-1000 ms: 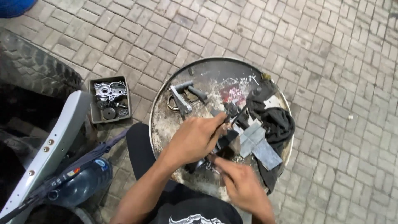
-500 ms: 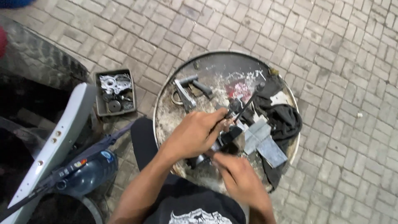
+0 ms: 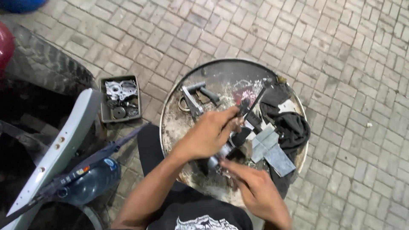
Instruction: The person cleans a metal engine casing using a dark cloth. They wipe the exterior and interior surfaces of the part, which is resting on a round metal tray. The person also handles a small metal ring and a brush during the process.
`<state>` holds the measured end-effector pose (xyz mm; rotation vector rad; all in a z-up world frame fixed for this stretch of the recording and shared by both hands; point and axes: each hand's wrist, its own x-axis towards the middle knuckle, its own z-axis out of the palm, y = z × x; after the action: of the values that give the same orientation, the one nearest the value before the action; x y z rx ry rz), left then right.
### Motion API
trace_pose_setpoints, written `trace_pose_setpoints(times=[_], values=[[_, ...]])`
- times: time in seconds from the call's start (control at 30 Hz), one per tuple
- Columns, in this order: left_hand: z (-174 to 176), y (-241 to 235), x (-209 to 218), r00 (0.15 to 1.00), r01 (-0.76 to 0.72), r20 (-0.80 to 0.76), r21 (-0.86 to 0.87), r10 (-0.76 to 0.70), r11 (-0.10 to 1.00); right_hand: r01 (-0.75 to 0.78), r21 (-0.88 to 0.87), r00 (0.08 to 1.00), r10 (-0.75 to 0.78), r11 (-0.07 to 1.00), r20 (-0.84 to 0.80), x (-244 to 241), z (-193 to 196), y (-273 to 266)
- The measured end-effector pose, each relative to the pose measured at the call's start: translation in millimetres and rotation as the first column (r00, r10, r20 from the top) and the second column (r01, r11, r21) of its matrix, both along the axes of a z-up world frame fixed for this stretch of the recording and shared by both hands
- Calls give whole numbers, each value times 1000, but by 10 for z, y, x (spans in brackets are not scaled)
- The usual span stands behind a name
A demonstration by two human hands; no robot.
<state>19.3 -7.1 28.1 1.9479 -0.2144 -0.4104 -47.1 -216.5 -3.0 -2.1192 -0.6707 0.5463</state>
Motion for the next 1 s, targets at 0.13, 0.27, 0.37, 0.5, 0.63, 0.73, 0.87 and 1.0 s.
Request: trace_pose_setpoints(times=[0.13, 0.27, 0.37, 0.5, 0.63, 0.73, 0.87, 1.0], values=[[-112, -94, -21, 998, -52, -26, -49, 50, 997, 87, 106, 994, -80, 990, -70, -65, 84, -205], [-195, -124, -15, 990, -100, 88, -126, 111, 987, 421, 163, 907, -418, 892, -51, -163, -109, -258], [-229, -110, -2, 985, -128, 102, -138, 142, 982, 494, 237, 865, -500, 837, -41, -202, -186, -176], [-279, -80, -14, 977, -178, 86, -158, 193, 971, 411, 414, 893, -449, 812, -7, -259, -285, -61], [-271, -98, -50, 963, -269, -48, -163, 265, 949, 499, 358, 848, -530, 789, -14, -250, -328, 117], [-394, -125, -62, 948, -315, -6, -182, 320, 931, 629, 216, 763, -646, 746, 11, -221, -480, 131], [-575, -215, -65, 921, -373, 64, -136, 384, 918, 526, 280, 758, -592, 803, 274, -138, -473, 214], [-677, -259, 0, 915, -396, 59, -46, 399, 917, 555, 290, 725, -624, 780, 291, -53, -486, 219]])
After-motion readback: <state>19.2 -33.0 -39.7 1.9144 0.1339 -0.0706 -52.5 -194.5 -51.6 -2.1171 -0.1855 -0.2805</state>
